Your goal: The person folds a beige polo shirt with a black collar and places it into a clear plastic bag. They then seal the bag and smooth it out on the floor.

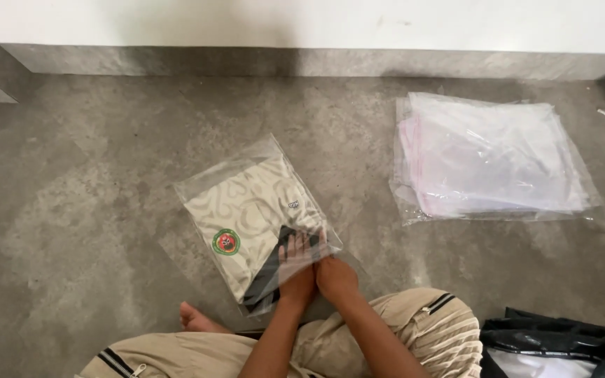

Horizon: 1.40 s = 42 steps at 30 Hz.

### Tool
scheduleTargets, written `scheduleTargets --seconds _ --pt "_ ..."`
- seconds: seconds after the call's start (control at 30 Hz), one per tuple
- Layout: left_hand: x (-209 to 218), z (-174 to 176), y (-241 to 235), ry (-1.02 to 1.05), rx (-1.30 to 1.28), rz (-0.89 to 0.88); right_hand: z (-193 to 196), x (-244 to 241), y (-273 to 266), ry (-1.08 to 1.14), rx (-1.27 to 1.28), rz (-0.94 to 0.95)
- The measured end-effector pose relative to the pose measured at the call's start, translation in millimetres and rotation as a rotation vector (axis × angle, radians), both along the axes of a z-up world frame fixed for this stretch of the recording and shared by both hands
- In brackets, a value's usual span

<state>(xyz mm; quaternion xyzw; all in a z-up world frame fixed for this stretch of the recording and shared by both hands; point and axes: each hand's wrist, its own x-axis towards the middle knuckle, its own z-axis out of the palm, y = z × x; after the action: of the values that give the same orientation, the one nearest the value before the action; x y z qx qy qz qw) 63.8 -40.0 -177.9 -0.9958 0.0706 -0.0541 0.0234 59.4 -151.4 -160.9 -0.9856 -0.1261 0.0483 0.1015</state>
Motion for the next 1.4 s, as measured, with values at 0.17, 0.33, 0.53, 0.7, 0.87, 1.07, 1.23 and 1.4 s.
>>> scheduleTargets --seconds 0.17,0.33,0.53,0.7,0.87,1.07,1.23,1.4 --pt "9 -14 -6 -0.224 -0.17 0.098 15 14 4 0.019 -0.012 -0.044" --pt "12 4 -2 -0.191 -0.206 0.052 82 15 15 0.144 0.109 -0.139" --pt "20 40 1 -0.143 -0.273 -0.032 81 21 11 0.207 0.145 -0.2" --pt "30 21 5 -0.113 -0.32 -0.078 28 24 4 0.15 0.046 -0.076" --pt "48 -30 -1 -0.432 -0.111 0.03 47 22 4 0.268 0.093 -0.093" --pt "56 -46 -6 -0.305 -0.149 0.219 47 24 7 0.295 0.133 -0.181" --pt "58 -14 0 -0.416 -0.078 0.033 58 21 6 0.277 0.174 -0.15" --pt "61 5 -5 -0.464 -0.154 0.076 53 18 4 0.239 0.131 -0.102"
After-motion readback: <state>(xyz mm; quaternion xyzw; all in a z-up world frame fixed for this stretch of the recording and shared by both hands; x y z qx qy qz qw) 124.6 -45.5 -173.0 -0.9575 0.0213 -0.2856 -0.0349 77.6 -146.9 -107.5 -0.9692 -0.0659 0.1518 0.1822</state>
